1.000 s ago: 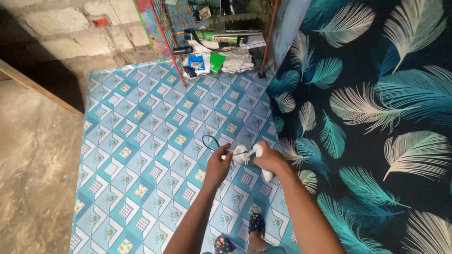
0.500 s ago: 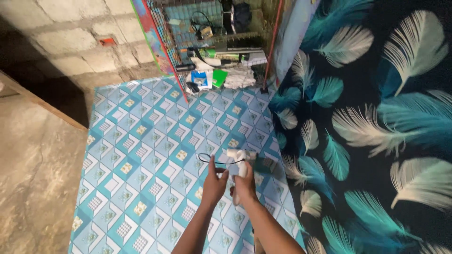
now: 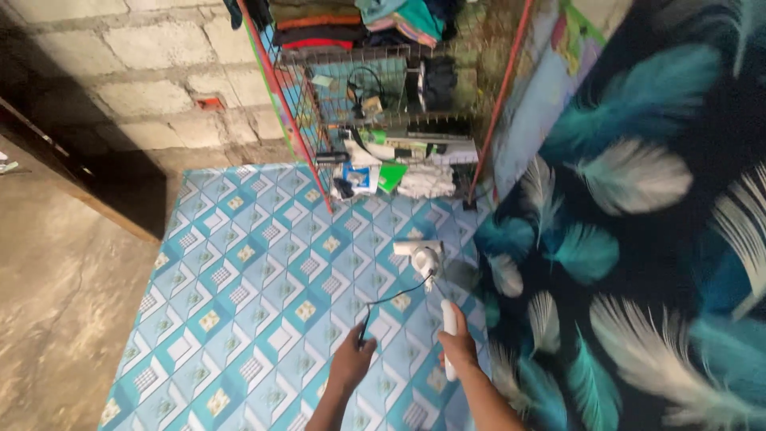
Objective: The person holds a handheld vacuum cleaner and untangles its power cord by hand while moving across the room. They pull the cord through their fingers and lay it out on the floor and a patterned mat.
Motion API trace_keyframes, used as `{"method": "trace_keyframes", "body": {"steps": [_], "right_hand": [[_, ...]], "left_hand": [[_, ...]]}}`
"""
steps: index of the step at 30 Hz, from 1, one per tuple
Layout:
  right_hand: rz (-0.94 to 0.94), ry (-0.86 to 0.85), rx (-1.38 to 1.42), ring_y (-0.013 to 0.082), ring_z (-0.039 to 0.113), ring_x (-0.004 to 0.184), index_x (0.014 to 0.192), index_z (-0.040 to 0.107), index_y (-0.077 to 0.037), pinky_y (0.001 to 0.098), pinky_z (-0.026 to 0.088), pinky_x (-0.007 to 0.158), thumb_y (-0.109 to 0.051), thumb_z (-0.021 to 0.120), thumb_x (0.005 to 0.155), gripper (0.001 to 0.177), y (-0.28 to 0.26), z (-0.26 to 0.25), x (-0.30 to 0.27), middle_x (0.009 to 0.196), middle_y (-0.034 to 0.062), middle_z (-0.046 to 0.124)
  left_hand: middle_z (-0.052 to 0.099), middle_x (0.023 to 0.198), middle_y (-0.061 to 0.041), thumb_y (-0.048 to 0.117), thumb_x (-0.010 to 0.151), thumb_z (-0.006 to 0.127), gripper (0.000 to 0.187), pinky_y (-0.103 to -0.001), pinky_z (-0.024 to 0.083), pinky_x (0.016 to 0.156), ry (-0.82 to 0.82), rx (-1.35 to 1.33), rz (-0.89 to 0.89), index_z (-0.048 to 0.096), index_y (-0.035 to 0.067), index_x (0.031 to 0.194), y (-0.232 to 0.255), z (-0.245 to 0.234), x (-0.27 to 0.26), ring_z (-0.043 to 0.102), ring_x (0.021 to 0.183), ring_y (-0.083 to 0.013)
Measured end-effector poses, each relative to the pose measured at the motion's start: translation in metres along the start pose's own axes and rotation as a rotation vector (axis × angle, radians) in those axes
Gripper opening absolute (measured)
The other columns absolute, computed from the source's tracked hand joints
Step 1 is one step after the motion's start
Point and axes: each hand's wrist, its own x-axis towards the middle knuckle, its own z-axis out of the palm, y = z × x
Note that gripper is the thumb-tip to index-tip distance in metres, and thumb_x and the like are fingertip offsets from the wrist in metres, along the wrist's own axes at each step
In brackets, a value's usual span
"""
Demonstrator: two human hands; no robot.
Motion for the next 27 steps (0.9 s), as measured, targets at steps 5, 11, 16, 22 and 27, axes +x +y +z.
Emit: {"method": "trace_keyframes", "body": {"steps": [5,11,16,22,27], "right_hand": [[-0.014,-0.023,-0.036,0.0239,0.059,0.049,0.155,0.033,-0.046,0.0406,0.052,0.044,-0.006,0.059,0.088,0.082,-0.027,0.001,0.052,0.096,0.0157,0.069],[0.021,-0.054,-0.095,0.0277,0.058,0.045,0.154,0.027,-0.046,0.0423,0.05,0.043,-0.009,0.062,0.087,0.085,-0.014,0.006,0.07,0.084,0.0158,0.068],[0.168,-0.108,0.197,0.0292,0.053,0.041,0.125,0.051,-0.009,0.0473,0.043,0.036,-0.014,0.073,0.086,0.045,0.038,0.016,0.08,0.073,0.0165,0.054],[0.143,-0.203,0.258,0.0317,0.053,0.039,0.114,0.053,-0.006,0.0492,0.043,0.035,-0.015,0.072,0.084,0.037,0.085,0.025,0.026,0.06,0.0177,0.055],[0.041,-0.347,0.385,0.0306,0.058,0.043,0.101,0.055,-0.005,0.0466,0.048,0.039,-0.021,0.071,0.084,0.028,0.108,0.036,-0.028,0.061,0.0163,0.06]], "left_hand": [[0.076,0.11,-0.014,0.042,0.087,0.068,0.06,-0.037,0.055,0.094,-0.031,-0.042,-0.161,0.059,0.013,0.139,-0.033,0.029,0.027,0.074,0.107,-0.029],[0.077,0.107,-0.01,0.051,0.092,0.064,0.05,-0.035,0.052,0.093,-0.137,0.037,-0.222,0.076,0.01,0.117,-0.057,0.022,0.018,0.071,0.106,-0.0251],[0.076,0.086,-0.013,0.062,0.09,0.057,0.058,-0.037,0.054,0.082,0.083,-0.055,-0.303,0.077,0.007,0.095,-0.006,-0.005,-0.022,0.073,0.087,-0.0283],[0.072,0.079,-0.015,0.061,0.09,0.056,0.056,-0.042,0.052,0.077,0.171,-0.047,-0.246,0.073,0.008,0.086,0.007,-0.04,-0.083,0.068,0.08,-0.0327],[0.07,0.08,-0.018,0.059,0.093,0.056,0.055,-0.044,0.051,0.074,0.27,-0.007,-0.068,0.071,0.006,0.083,-0.03,-0.063,-0.159,0.066,0.08,-0.0379]]}}
